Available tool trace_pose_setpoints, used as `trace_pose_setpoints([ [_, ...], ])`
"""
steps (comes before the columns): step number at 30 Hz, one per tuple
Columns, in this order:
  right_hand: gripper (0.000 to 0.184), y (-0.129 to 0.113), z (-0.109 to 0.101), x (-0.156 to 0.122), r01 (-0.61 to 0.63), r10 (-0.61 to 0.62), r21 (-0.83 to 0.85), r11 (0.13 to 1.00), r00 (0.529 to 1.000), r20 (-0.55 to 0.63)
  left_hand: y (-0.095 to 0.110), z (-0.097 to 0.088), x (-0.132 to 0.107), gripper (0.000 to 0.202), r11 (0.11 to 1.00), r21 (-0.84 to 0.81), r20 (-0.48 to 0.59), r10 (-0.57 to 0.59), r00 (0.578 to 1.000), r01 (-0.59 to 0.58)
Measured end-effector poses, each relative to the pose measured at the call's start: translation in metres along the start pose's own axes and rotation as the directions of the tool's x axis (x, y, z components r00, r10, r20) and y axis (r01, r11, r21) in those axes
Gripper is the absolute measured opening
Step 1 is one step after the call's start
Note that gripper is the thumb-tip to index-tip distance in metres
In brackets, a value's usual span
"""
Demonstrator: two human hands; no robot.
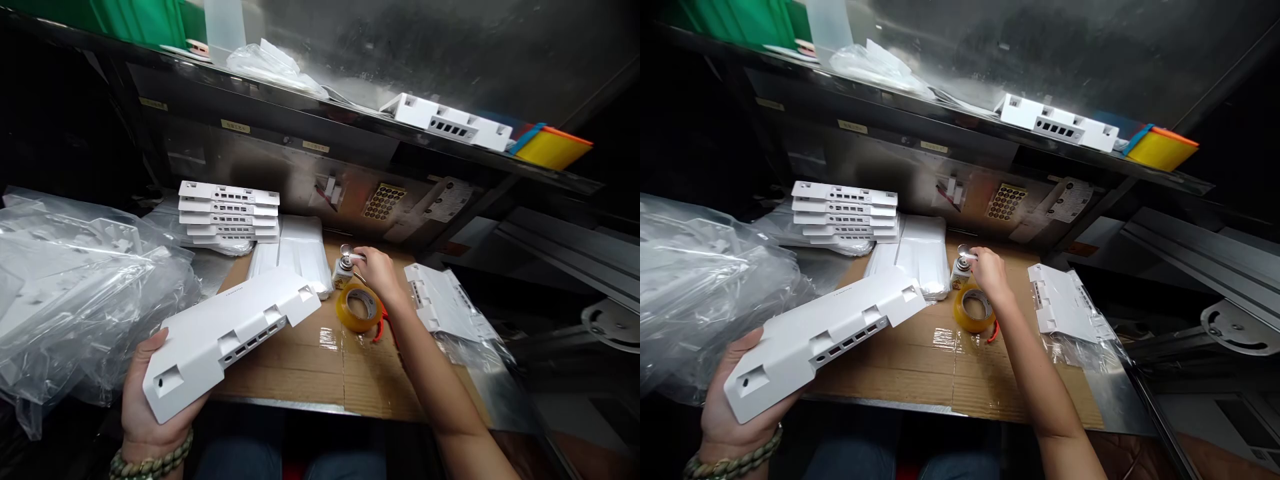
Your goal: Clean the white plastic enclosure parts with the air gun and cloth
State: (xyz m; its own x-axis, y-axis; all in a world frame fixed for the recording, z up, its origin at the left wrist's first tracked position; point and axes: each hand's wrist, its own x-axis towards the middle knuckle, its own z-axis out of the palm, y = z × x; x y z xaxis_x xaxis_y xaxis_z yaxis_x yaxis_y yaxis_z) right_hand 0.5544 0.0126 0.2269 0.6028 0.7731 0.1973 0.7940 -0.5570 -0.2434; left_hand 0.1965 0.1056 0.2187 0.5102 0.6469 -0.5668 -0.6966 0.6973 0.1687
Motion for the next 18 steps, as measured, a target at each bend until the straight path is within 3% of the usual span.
trace_pose_setpoints([
  [6, 0.022, 0.001, 0.001, 0.008, 0.068, -0.067, -0.035, 0.997, 0.997, 0.041, 0.001, -0.008, 0.001, 0.048, 1.0, -0.011, -0.005, 0.004, 1.0, -0.004],
  [11, 0.024, 0.0, 0.004, 0.004, 0.072, -0.071, -0.06, 0.996, 0.997, 0.027, -0.005, -0.016, 0.0, 0.044, 0.974, 0.159, -0.103, 0.18, 0.978, -0.163],
  [14, 0.022, 0.0, 0.006, 0.005, 0.071, -0.071, -0.039, 0.997, 0.997, 0.021, -0.005, -0.024, 0.004, 0.043, 0.973, 0.169, -0.03, 0.168, 0.985, -0.16],
  [18, 0.019, -0.002, -0.001, -0.005, 0.072, -0.068, 0.062, 0.995, 0.996, -0.06, 0.001, -0.042, 0.009, 0.043, 0.992, 0.118, 0.162, 0.022, 0.987, -0.042],
])
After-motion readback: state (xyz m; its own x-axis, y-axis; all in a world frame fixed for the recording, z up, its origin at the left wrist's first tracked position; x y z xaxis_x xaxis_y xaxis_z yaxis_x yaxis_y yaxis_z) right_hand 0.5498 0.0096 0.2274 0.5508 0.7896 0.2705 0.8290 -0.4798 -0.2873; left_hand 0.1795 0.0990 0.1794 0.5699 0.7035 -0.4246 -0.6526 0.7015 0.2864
